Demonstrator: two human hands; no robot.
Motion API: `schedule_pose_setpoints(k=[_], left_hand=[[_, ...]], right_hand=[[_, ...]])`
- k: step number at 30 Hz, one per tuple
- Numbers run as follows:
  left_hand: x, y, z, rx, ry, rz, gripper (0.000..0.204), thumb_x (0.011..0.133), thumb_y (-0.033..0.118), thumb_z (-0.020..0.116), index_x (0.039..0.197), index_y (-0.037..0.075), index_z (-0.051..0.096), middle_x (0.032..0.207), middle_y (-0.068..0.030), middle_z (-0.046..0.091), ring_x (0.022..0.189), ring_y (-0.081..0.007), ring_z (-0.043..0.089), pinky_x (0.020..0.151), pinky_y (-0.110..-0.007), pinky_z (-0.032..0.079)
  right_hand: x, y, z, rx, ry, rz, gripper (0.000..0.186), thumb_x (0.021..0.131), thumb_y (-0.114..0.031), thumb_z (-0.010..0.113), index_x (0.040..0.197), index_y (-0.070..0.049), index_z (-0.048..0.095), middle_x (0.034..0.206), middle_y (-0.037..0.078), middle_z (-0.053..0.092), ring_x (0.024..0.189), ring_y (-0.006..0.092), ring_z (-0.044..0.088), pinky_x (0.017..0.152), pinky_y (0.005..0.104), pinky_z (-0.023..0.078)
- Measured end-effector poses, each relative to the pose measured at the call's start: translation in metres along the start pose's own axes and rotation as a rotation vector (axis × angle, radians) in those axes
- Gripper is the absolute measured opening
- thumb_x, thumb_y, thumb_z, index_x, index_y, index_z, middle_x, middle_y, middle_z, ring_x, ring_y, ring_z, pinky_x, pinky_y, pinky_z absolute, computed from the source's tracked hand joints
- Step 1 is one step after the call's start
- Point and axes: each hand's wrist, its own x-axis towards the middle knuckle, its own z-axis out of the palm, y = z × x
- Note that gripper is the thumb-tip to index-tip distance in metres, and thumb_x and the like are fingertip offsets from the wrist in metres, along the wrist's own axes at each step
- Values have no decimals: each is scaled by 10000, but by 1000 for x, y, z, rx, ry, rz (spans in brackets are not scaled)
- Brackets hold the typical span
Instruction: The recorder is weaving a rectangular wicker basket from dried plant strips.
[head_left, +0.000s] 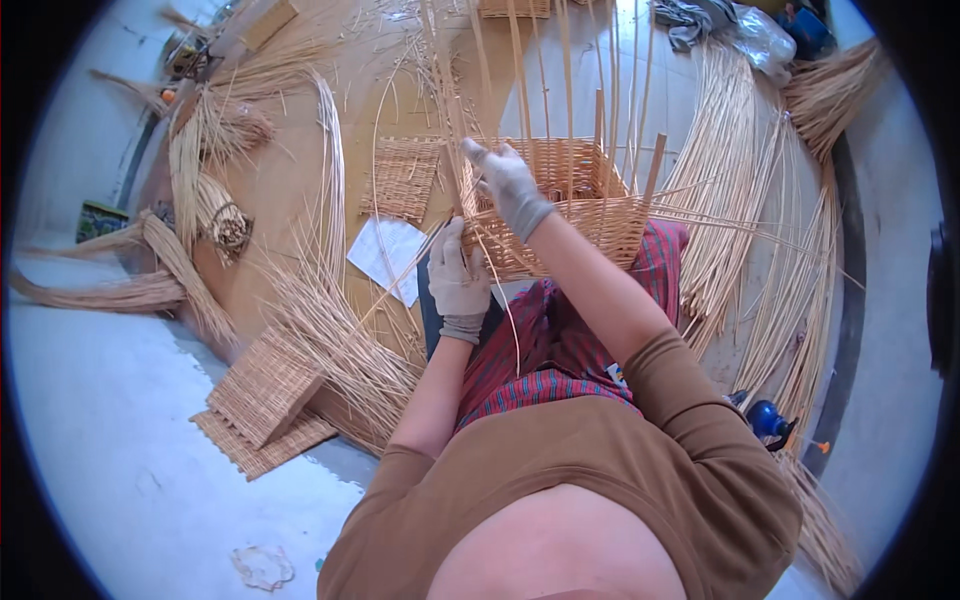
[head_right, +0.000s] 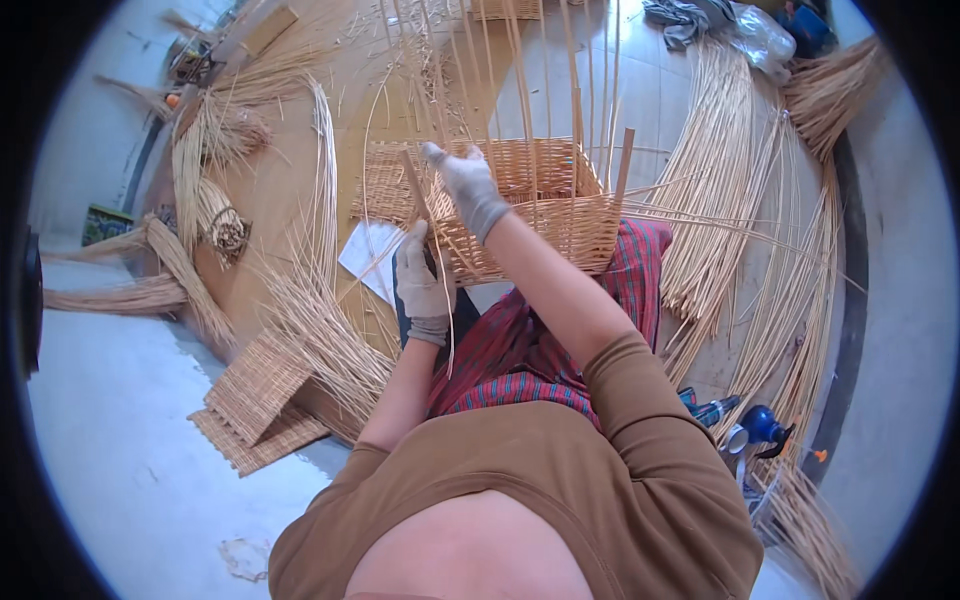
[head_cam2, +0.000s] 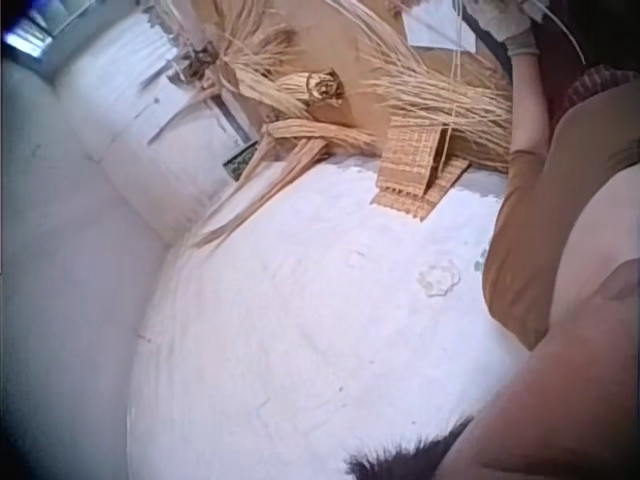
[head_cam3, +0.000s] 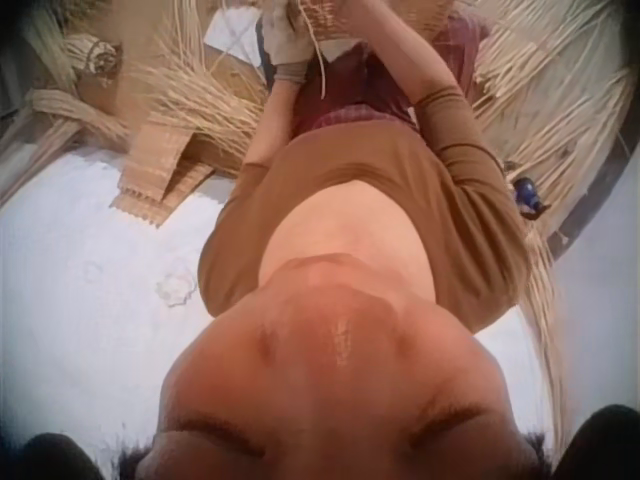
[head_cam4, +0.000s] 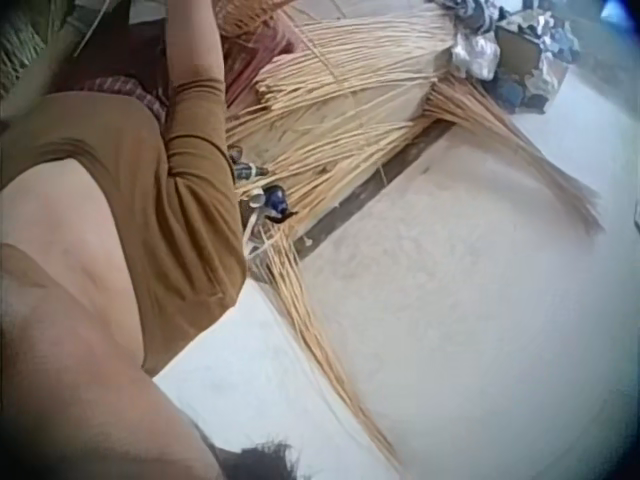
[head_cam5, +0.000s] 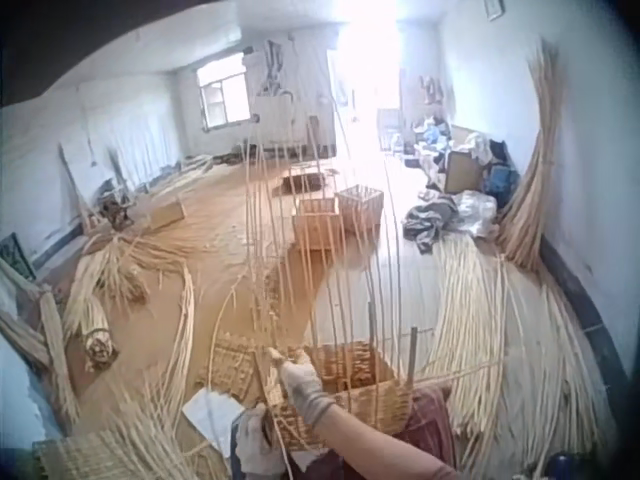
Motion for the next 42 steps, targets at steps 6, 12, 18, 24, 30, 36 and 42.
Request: schedule_pose_setpoints(k=[6, 12, 18, 24, 30, 36, 42], left_hand=[[15, -18, -8, 59, -60, 38, 488, 835, 145, 758, 1289, 99, 586, 1188, -204, 665, 1098, -404, 635, 955, -473, 500], [30, -26, -7, 10, 15, 119, 351, 813, 167, 815, 1121, 76, 671, 1004, -163, 690, 899, -343, 669, 790, -429, 521], [35, -24, -15, 28, -54, 102, 309, 764, 166, 844, 981, 61, 651, 997, -148, 696, 882, -363, 671, 772, -427, 526], [25, -8, -19, 25, 24, 150, 275, 837, 175, 785, 1086, 108, 691, 1027, -107, 721, 900, -325, 692, 765, -417, 540], [12, 5, 7, 342, -274, 268, 914, 838, 433, 742, 1598, 155, 317, 1551, -227, 392, 958, -320, 658, 803, -392, 522], [7, 4, 26, 597, -320, 236, 798, 952, 463, 596, 1618, 184, 257, 1452, -277, 480, 1129, -366, 614, 800, -407, 531], [19, 29, 23, 568, -184, 316, 608, 885, 101, 586, 1469, 252, 501, 1407, -217, 531, 921, -293, 660, 749, -408, 530]], right_hand=[[-51, 3, -6, 202, -77, -442, 413, 1040, -406, 583, 1179, -36, 705, 891, -24, 676, 690, 27, 487, 644, 227, 446], [-72, -16, -3, 55, -55, -829, 663, 1014, -434, 614, 1497, -10, 450, 1190, 88, 628, 1107, 159, 605, 1002, 316, 473], [-76, -6, -39, 32, -115, -862, 318, 1094, -251, 485, 1320, -59, 600, 683, -55, 442, 572, 47, 383, 567, 248, 397], [-93, 2, -100, 306, -47, -456, 314, 1095, -322, 460, 1203, -75, 622, 800, -4, 615, 712, 132, 606, 786, 355, 559], [-97, -8, -119, 34, 167, -364, 218, 1063, -234, 562, 1156, -93, 698, 1050, 30, 725, 879, 110, 693, 717, 247, 560], [-37, -86, -44, -547, 72, -901, 658, 959, -45, 631, 1556, -192, 396, 1322, 167, 642, 965, 181, 691, 777, 302, 557], [-94, 11, -188, -165, 205, -669, 328, 1051, -57, 510, 1373, -72, 456, 1223, 103, 660, 924, 132, 683, 654, 215, 518]])
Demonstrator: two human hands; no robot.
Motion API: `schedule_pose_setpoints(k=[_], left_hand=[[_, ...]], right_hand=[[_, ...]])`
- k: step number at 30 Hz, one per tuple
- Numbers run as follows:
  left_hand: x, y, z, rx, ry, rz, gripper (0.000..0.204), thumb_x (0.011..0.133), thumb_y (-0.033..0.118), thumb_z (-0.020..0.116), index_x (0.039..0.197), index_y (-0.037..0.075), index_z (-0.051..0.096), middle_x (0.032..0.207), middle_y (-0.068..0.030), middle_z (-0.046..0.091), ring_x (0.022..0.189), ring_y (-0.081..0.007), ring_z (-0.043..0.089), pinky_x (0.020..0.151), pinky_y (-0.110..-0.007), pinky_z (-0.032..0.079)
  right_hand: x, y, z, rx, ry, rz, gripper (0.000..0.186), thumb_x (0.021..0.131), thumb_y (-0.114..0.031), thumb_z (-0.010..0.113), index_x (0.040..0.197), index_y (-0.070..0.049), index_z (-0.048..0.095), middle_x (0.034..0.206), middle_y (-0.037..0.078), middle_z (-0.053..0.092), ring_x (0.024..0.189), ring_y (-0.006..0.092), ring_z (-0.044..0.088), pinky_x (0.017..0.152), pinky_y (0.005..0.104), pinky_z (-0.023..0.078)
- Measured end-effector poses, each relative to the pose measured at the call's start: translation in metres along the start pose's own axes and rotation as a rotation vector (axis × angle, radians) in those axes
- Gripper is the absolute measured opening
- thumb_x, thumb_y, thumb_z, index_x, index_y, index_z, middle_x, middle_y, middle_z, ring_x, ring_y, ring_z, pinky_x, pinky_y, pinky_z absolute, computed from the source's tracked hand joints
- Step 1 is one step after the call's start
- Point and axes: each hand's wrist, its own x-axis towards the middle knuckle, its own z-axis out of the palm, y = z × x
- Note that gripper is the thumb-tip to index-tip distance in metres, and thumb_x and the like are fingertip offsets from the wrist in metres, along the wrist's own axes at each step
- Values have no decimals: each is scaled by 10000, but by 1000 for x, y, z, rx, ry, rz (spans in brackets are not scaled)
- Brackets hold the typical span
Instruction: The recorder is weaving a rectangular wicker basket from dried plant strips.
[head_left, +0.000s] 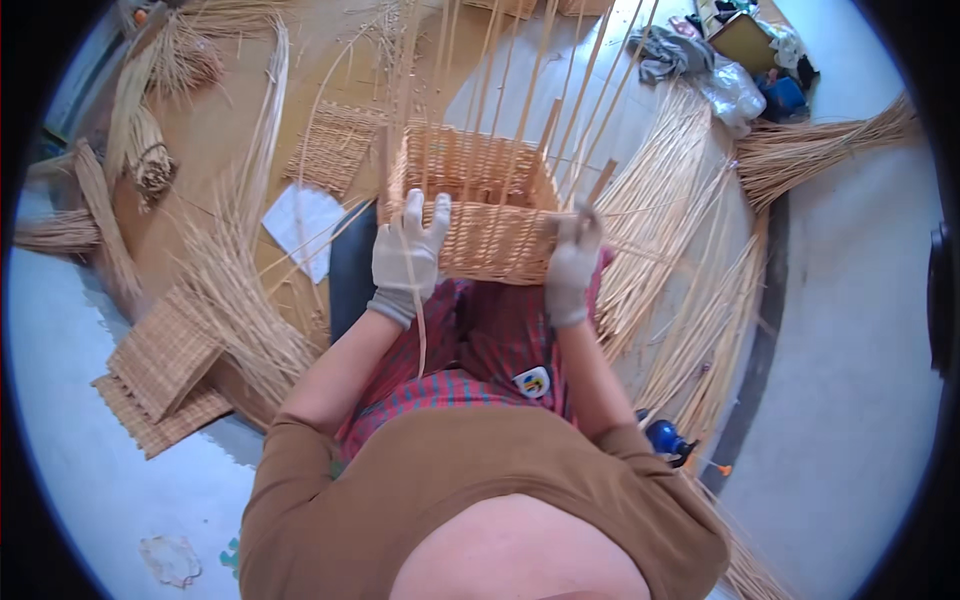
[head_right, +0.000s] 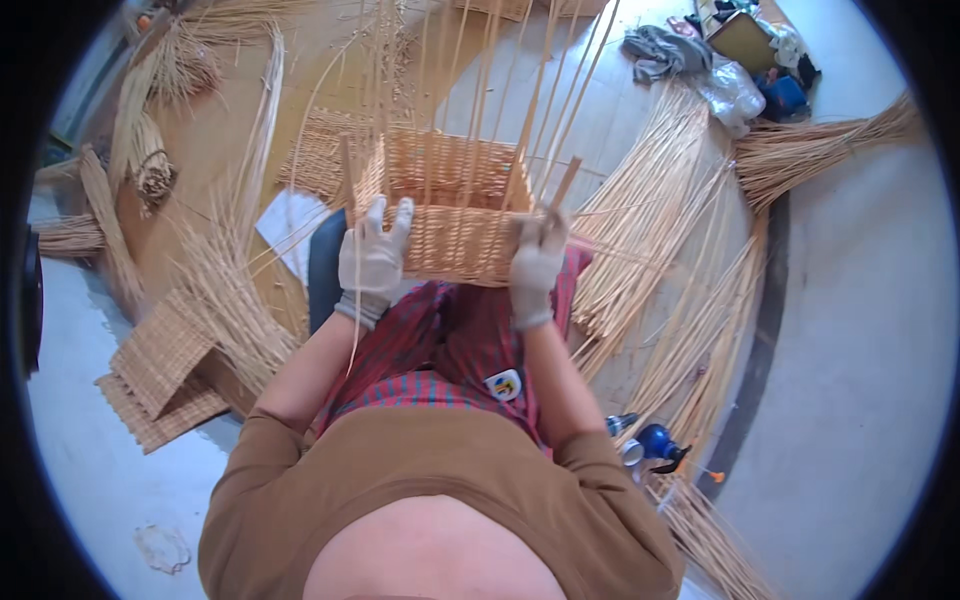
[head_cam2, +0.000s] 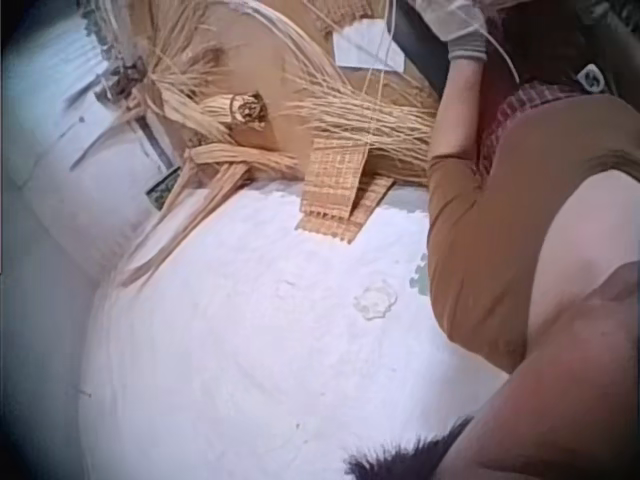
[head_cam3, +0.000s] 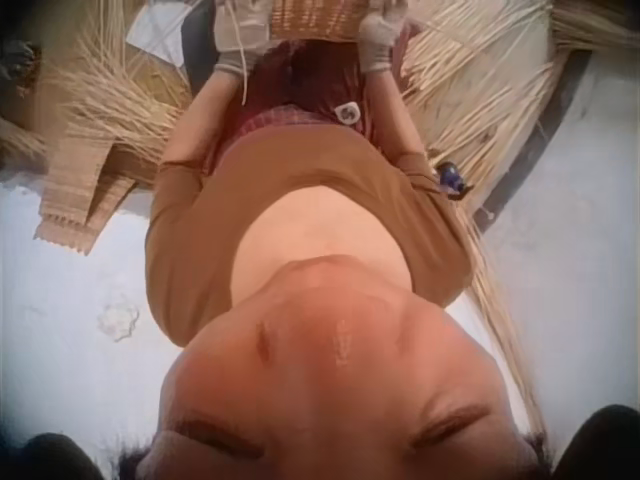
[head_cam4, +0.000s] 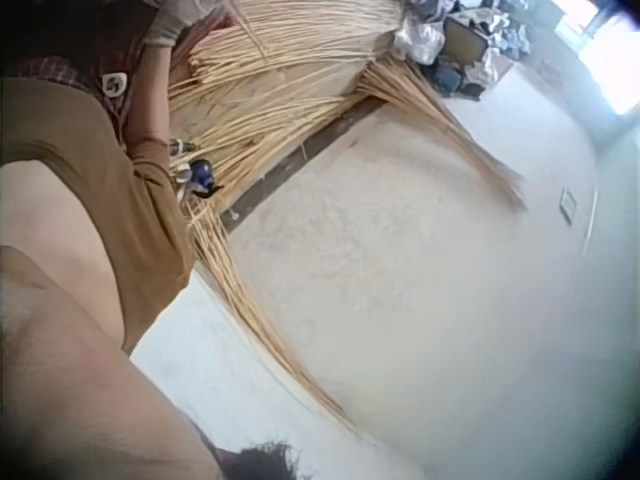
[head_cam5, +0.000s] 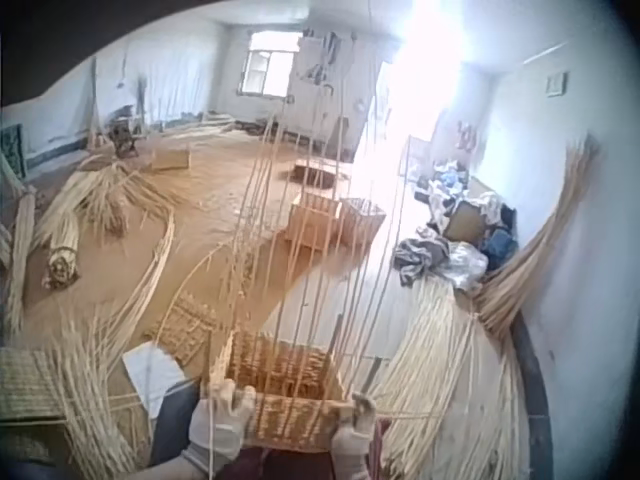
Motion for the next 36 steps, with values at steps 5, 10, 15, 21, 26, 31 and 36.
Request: schedule_pose_setpoints(k=[5, 10, 15, 21, 26, 31, 36], left_hand=[[18, 73, 1, -285, -86, -6, 695, 881, 156, 618, 1540, 222, 407, 1416, -205, 520, 803, -256, 676, 710, -382, 566], [27, 92, 10, -258, -188, -74, 735, 865, 248, 712, 1530, 334, 410, 1340, -193, 495, 692, -319, 648, 690, -447, 563], [24, 79, 9, -540, -36, -43, 550, 881, 187, 712, 1402, 278, 564, 1323, -159, 526, 747, -299, 661, 710, -408, 562], [-20, 3, 32, -1263, 366, -866, 139, 949, 102, 733, 1057, 55, 660, 926, 7, 664, 797, -64, 598, 727, -225, 503], [-6, -44, 28, -1099, 448, -620, 224, 883, 115, 800, 1061, 42, 686, 955, -36, 709, 831, -136, 663, 765, -299, 547], [-9, -48, 19, -1174, 447, -549, 220, 895, 52, 764, 1094, 53, 670, 1002, -36, 685, 917, -140, 656, 807, -273, 532], [-4, -85, 15, -1255, 187, -285, 199, 911, 23, 721, 1101, 37, 662, 1071, -80, 682, 1002, -173, 649, 899, -306, 529]], right_hand=[[35, -56, 39, -321, -95, -384, 388, 992, 23, 536, 1378, -17, 541, 1332, 167, 624, 1205, 256, 631, 1035, 341, 489], [65, -65, 14, -523, -134, -460, 580, 916, 85, 493, 1491, 21, 442, 1507, 210, 490, 1341, 341, 539, 1057, 369, 476], [-24, 3, -103, -299, 51, -215, 512, 939, 98, 471, 1430, -30, 533, 1383, 144, 600, 953, 121, 629, 867, 284, 539], [-25, -53, -19, -260, -82, -146, 277, 1019, 3, 543, 1278, -32, 636, 1167, 75, 680, 1049, 143, 645, 874, 274, 524], [-57, -79, 85, -460, -749, -456, 307, 844, 8, 709, 1139, -77, 722, 983, 134, 730, 920, 298, 714, 802, 363, 584], [-86, -85, 149, -394, -631, -366, 566, 846, -120, 767, 1382, -125, 589, 928, 91, 667, 739, 292, 648, 681, 377, 543], [-89, -81, 153, -429, -642, -363, 516, 840, -174, 776, 1328, -148, 612, 958, 93, 650, 790, 296, 646, 706, 404, 539]])
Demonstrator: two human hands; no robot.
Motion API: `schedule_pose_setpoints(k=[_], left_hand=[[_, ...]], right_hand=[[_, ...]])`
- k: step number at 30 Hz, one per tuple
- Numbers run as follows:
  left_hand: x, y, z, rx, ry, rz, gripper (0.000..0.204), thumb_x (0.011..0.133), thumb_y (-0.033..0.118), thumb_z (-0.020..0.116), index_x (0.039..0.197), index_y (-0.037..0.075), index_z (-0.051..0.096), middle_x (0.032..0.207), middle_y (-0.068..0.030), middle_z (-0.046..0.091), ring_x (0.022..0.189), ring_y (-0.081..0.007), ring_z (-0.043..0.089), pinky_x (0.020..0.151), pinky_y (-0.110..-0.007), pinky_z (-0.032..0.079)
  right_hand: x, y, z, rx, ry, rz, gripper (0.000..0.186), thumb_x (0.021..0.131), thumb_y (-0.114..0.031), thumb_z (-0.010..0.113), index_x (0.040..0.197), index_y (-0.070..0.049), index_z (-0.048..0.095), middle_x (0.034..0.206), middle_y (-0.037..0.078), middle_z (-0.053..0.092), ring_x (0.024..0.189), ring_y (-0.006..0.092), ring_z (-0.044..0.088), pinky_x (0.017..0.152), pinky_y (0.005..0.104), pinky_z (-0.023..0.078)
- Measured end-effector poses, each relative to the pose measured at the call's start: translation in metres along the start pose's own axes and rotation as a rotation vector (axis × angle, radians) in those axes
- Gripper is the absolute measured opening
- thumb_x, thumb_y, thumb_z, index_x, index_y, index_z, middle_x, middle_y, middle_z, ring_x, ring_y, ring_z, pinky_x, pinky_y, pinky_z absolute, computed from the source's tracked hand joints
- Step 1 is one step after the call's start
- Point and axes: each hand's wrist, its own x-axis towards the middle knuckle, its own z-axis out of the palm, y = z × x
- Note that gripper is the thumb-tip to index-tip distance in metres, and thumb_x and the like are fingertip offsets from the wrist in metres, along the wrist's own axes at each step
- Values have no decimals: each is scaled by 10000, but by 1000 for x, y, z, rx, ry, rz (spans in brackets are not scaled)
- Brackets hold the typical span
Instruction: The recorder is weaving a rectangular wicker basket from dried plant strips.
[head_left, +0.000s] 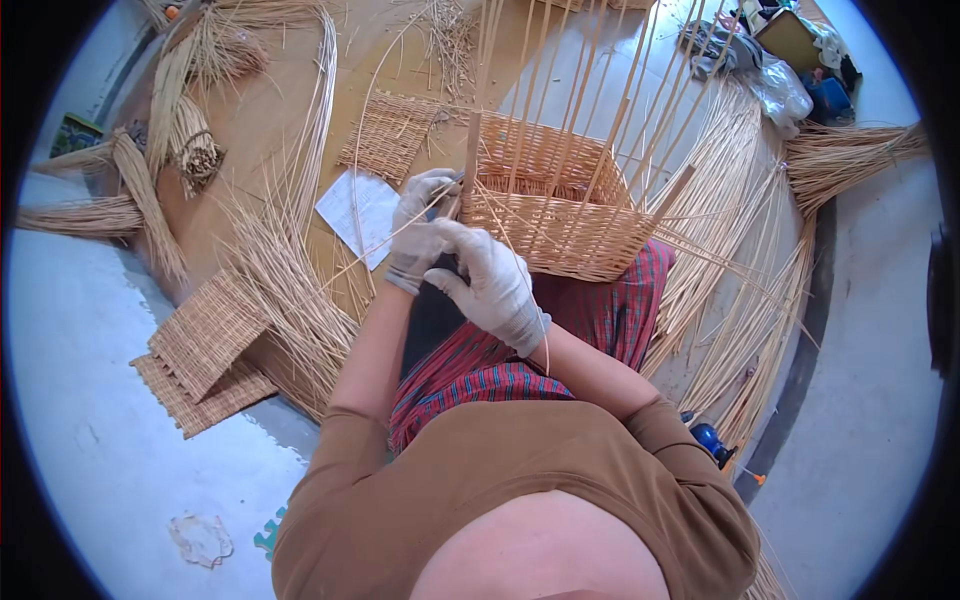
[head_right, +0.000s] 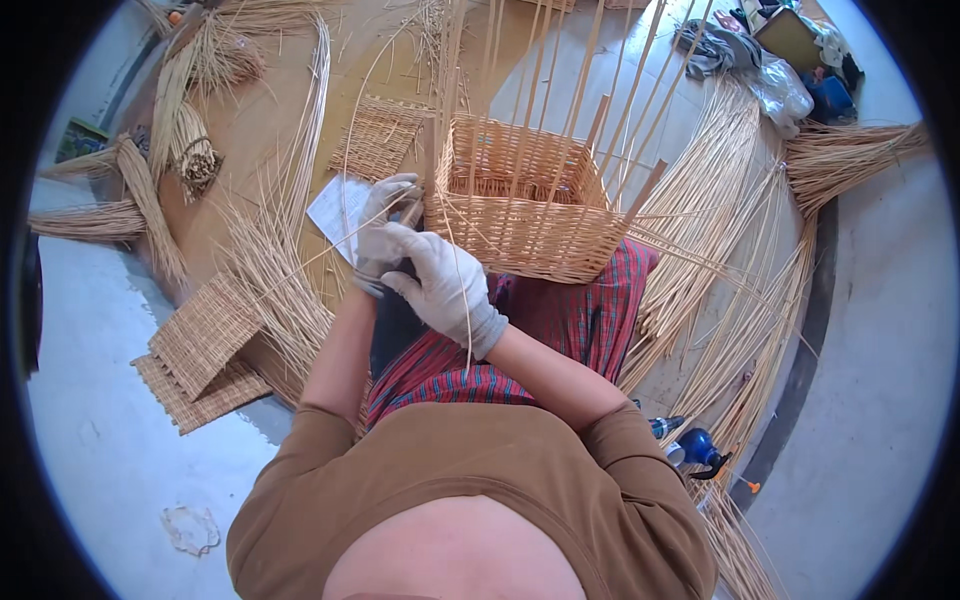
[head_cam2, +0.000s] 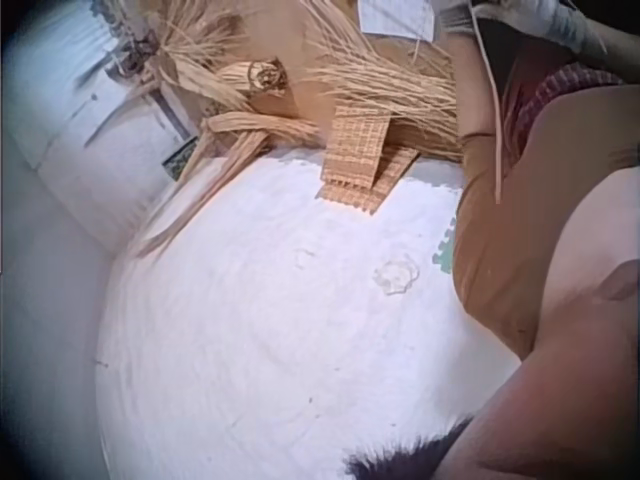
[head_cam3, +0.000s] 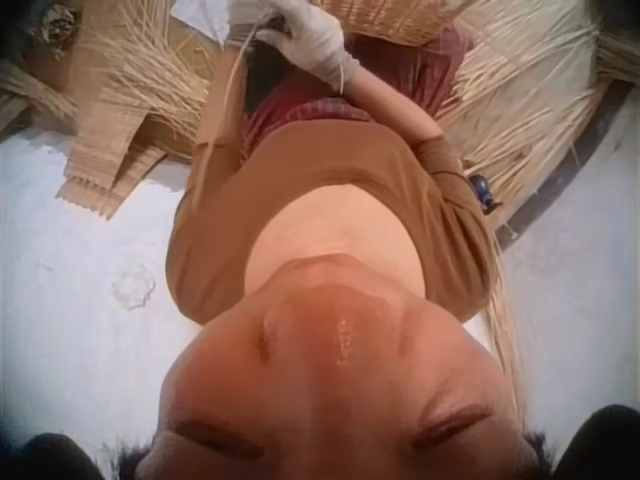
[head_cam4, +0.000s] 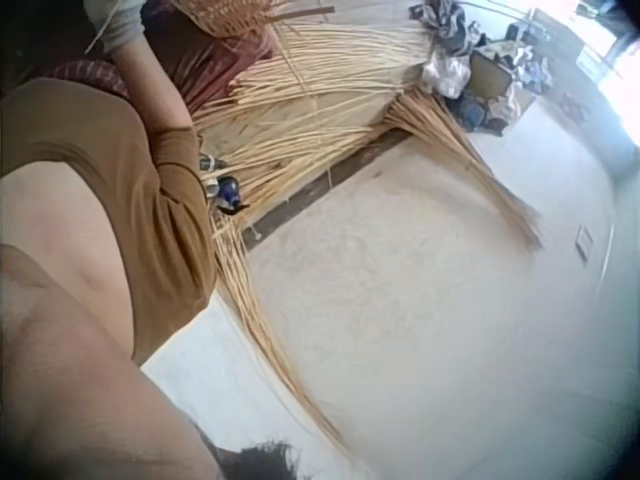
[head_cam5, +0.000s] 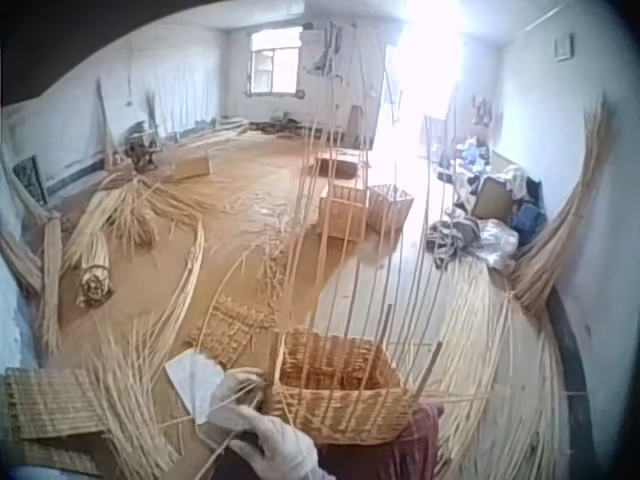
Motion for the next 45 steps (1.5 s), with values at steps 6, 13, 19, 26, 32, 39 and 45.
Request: schedule_pose_setpoints(k=[6, 13, 19, 26, 32, 39, 45], left_hand=[[37, -8, -34, -380, -460, -299, 309, 918, 89, 748, 1205, 61, 635, 1068, -5, 668, 982, -78, 620, 882, -236, 528], [64, -19, -32, -536, -701, -498, 499, 842, 144, 838, 1292, 81, 631, 1115, 20, 672, 1040, -89, 617, 936, -267, 507], [27, -1, 5, -413, -313, -476, 293, 898, 141, 771, 1157, 96, 642, 961, 51, 618, 871, -60, 549, 802, -220, 449], [-5, 19, 44, 97, 269, -366, 273, 857, 7, 777, 1033, 64, 576, 805, 21, 549, 738, -69, 540, 638, -234, 470], [-16, 65, 97, 541, -220, 107, 761, 811, 144, 773, 1507, 178, 466, 1327, -209, 513, 1149, -383, 593, 969, -448, 499], [-16, 59, 117, 829, -285, 69, 549, 911, 107, 638, 1427, 275, 557, 1191, -164, 522, 917, -369, 645, 785, -464, 542], [-40, 43, 85, 305, 315, 187, 405, 834, -65, 571, 1220, 53, 598, 1160, -145, 615, 1087, -303, 610, 942, -404, 492]], right_hand=[[-7, 2, -7, -113, -158, -100, 220, 837, -177, 753, 1041, -107, 706, 922, 96, 698, 829, 319, 681, 710, 414, 552], [-35, 42, -42, -62, 235, 44, 368, 875, 72, 625, 1185, -92, 739, 895, 58, 745, 738, 158, 696, 655, 282, 573], [77, 63, -46, -426, 391, -115, 517, 916, -38, 669, 1411, -153, 576, 1152, 146, 723, 812, 251, 730, 679, 339, 571], [21, 106, -72, 75, 606, 169, 171, 1016, -92, 579, 1185, -88, 604, 1025, 59, 711, 854, 147, 680, 838, 302, 536], [12, 100, -88, -218, 514, 172, 362, 945, -40, 668, 1304, -44, 623, 1213, 136, 677, 1118, 227, 656, 979, 337, 505], [-26, 112, -120, -189, 550, 261, 373, 1026, -54, 550, 1398, -28, 551, 1231, 85, 657, 1091, 173, 633, 962, 319, 509], [-55, 26, -82, -222, 308, 57, 196, 932, -80, 710, 1123, -45, 734, 1001, 120, 737, 899, 264, 715, 839, 351, 557]])
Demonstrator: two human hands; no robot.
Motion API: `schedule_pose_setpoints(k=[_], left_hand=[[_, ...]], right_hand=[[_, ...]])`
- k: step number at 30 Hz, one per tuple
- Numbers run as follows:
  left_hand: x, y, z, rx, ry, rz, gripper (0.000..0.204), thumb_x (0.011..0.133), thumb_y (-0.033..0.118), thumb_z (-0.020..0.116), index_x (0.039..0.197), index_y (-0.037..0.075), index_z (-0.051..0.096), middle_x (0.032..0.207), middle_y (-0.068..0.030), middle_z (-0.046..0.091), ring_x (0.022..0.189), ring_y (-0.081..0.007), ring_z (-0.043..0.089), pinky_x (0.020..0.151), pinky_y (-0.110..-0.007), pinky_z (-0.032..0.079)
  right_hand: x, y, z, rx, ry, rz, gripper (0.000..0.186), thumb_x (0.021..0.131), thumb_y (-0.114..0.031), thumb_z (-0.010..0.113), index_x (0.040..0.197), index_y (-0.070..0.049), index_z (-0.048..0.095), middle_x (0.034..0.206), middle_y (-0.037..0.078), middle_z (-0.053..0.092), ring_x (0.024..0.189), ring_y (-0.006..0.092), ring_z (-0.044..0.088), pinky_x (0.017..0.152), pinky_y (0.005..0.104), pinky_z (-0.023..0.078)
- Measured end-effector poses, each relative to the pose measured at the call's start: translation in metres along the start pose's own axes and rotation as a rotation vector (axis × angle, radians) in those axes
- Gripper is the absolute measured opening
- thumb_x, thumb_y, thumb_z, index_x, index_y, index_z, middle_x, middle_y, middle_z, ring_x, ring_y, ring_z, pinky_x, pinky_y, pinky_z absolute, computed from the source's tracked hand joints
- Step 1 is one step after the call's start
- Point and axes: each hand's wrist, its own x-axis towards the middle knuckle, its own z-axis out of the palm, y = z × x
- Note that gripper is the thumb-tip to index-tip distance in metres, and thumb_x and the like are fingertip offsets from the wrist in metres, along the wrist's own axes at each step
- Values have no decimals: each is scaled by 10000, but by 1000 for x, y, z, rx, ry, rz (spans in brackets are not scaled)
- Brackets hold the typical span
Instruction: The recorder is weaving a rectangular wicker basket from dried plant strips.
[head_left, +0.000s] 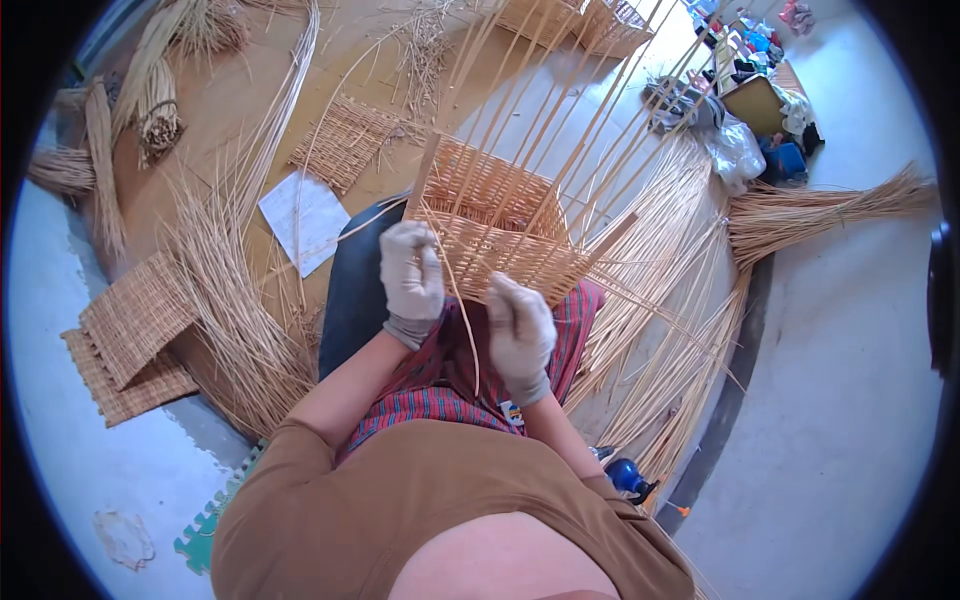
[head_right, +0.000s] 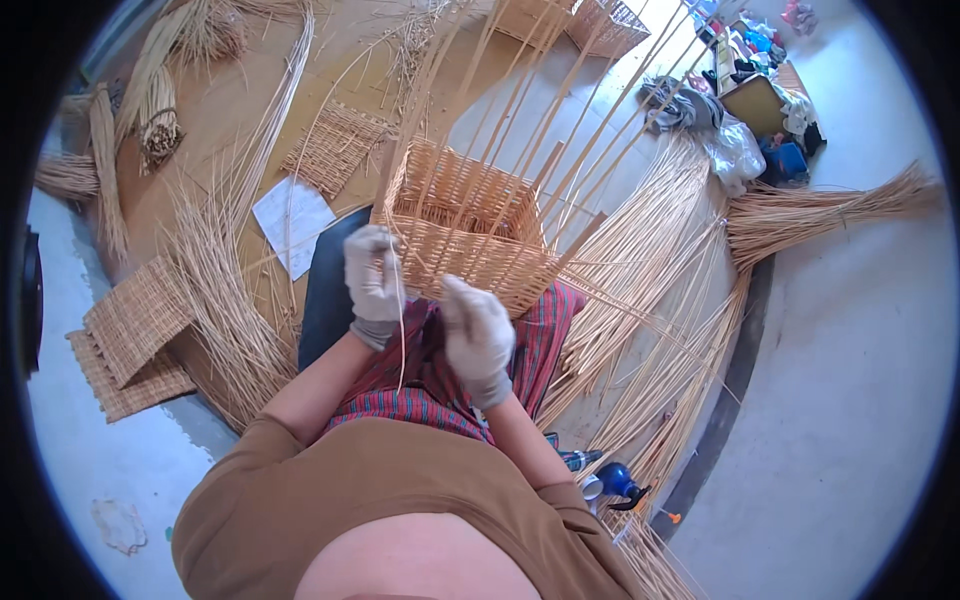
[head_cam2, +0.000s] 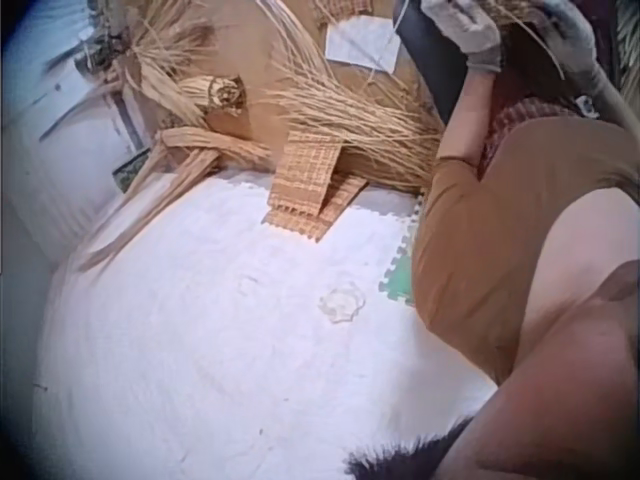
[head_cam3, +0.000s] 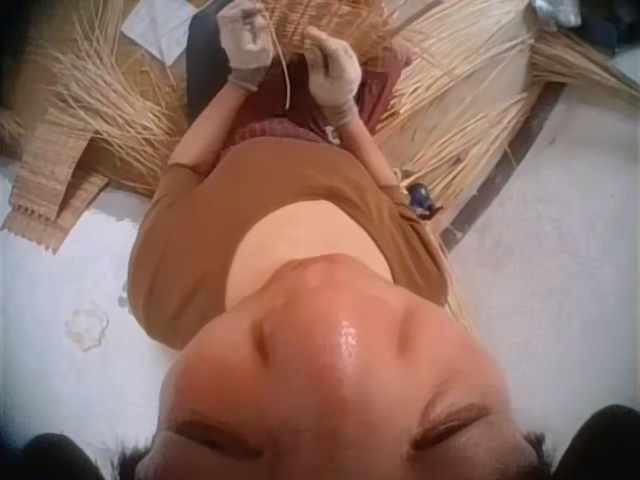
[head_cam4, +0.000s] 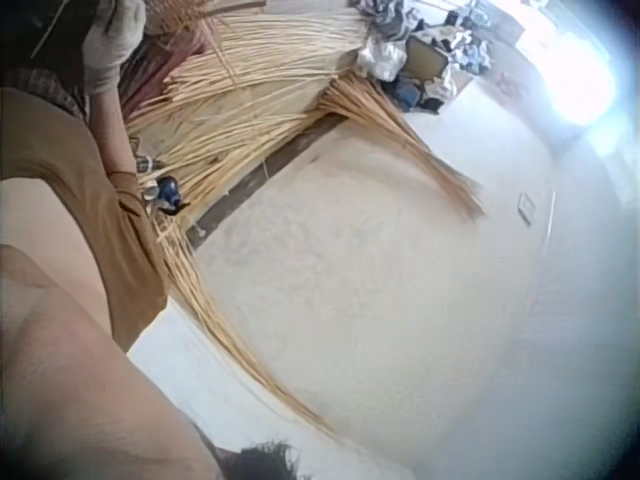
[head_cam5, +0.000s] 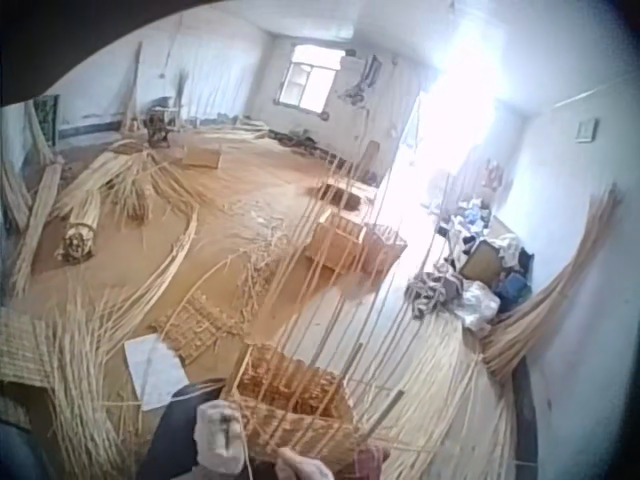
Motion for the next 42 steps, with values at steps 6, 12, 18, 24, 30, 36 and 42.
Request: schedule_pose_setpoints(k=[6, 12, 18, 24, 30, 36, 42], left_hand=[[30, -16, -16, -119, -77, 17, 714, 843, 103, 705, 1486, 27, 405, 1403, -226, 523, 1337, -390, 492, 1107, -443, 427], [27, -34, -29, 31, -125, -27, 861, 853, 419, 793, 1499, 53, 356, 1386, -176, 540, 1309, -375, 517, 1059, -429, 456], [34, -76, -12, -268, 2, -353, 217, 994, 157, 654, 1173, 57, 583, 977, -70, 678, 828, -122, 636, 794, -275, 527], [57, -99, 1, -618, -156, -624, 61, 955, 54, 676, 1001, 39, 640, 960, -30, 665, 898, -94, 618, 887, -265, 497], [52, -92, -9, -337, -219, -347, 140, 928, 160, 721, 970, 30, 753, 1153, -137, 705, 1120, -285, 650, 1184, -400, 331], [48, -71, -34, -148, -346, -61, 517, 755, 337, 866, 1139, 50, 672, 1214, -135, 650, 1330, -350, 525, 1160, -452, 372], [26, -20, -29, 355, -104, 83, 382, 838, 249, 758, 1179, 125, 636, 1230, -67, 662, 1221, -316, 589, 957, -422, 499]], right_hand=[[47, -40, 21, 66, -297, -230, 349, 771, -6, 712, 1117, -57, 712, 1036, 95, 710, 930, 298, 679, 844, 382, 535], [7, -67, 54, 164, -306, -190, 309, 812, 41, 709, 1092, -84, 742, 1099, 136, 724, 960, 320, 702, 856, 396, 558], [96, -47, 97, 188, -227, -366, 374, 755, 76, 611, 1069, -84, 738, 932, 139, 726, 857, 326, 708, 775, 396, 571], [183, -4, 118, -29, 118, -302, 139, 904, -65, 660, 1025, -85, 726, 1015, 121, 708, 952, 285, 692, 826, 377, 551], [169, 11, 103, 45, 49, -103, 141, 970, -58, 609, 1096, -45, 671, 954, 130, 694, 848, 259, 678, 779, 353, 541], [39, 36, 41, 305, -283, -453, 235, 955, 86, 442, 1040, 19, 651, 1062, 105, 711, 837, 196, 669, 711, 330, 545], [40, 68, 26, 670, 111, 680, 169, 1038, -110, 584, 1154, -28, 676, 1064, 101, 729, 850, 142, 708, 563, 200, 517]])
